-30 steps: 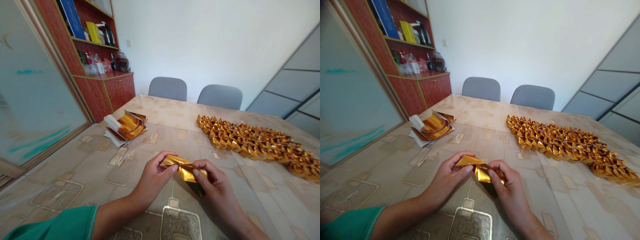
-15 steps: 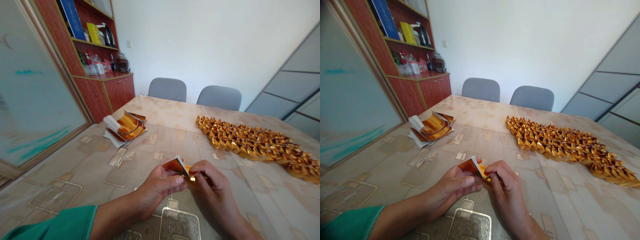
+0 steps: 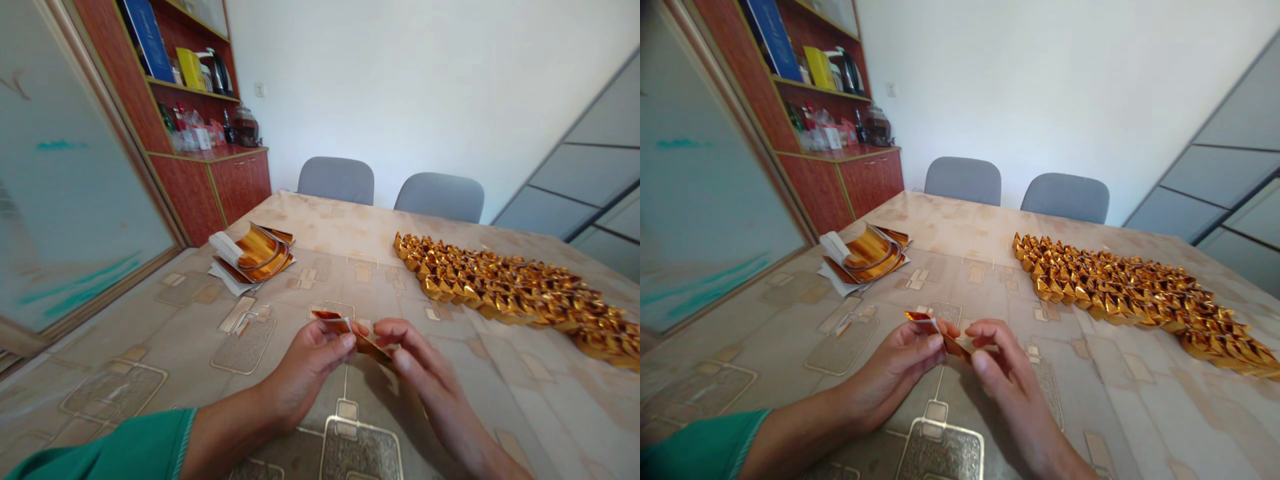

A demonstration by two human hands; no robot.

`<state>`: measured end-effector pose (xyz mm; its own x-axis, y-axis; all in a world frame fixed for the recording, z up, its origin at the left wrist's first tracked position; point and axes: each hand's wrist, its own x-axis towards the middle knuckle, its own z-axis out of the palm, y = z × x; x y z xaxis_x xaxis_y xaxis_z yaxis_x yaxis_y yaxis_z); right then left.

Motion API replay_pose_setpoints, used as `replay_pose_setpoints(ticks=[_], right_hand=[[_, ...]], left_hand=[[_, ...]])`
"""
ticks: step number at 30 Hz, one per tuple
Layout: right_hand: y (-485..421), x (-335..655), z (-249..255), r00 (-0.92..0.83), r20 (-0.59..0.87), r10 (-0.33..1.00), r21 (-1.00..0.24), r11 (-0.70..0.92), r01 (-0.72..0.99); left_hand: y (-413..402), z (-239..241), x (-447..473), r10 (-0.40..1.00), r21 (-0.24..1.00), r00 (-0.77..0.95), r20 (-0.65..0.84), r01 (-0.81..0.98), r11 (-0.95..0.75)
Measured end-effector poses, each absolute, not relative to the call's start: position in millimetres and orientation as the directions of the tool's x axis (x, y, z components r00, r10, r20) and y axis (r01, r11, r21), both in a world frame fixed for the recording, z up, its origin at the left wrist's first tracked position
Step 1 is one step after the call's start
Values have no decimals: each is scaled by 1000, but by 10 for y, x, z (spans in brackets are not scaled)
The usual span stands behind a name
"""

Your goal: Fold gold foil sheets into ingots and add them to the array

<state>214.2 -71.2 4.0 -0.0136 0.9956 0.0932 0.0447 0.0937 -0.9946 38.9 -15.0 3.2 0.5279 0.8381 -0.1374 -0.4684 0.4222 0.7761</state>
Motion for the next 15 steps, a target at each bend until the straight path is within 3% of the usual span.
replay_pose_setpoints(ticks=[3,6,12,15], right_hand=[[-697,2148,45,6,-76,997,-986,-75,-151],[-662,2161,36,-20,-145,989,-975,-147,-168],[-626,2104,63,205,59,977,-991,82,-105],[-668,2093,100,193,84,978,-993,99,-70]], left_hand=[[-163,35,379,813,757,571,-116,-479,445],[-175,28,379,796,747,594,-117,-476,465],[-185,11,411,831,802,514,-210,-396,448],[-173,1,414,837,821,508,-203,-378,428]])
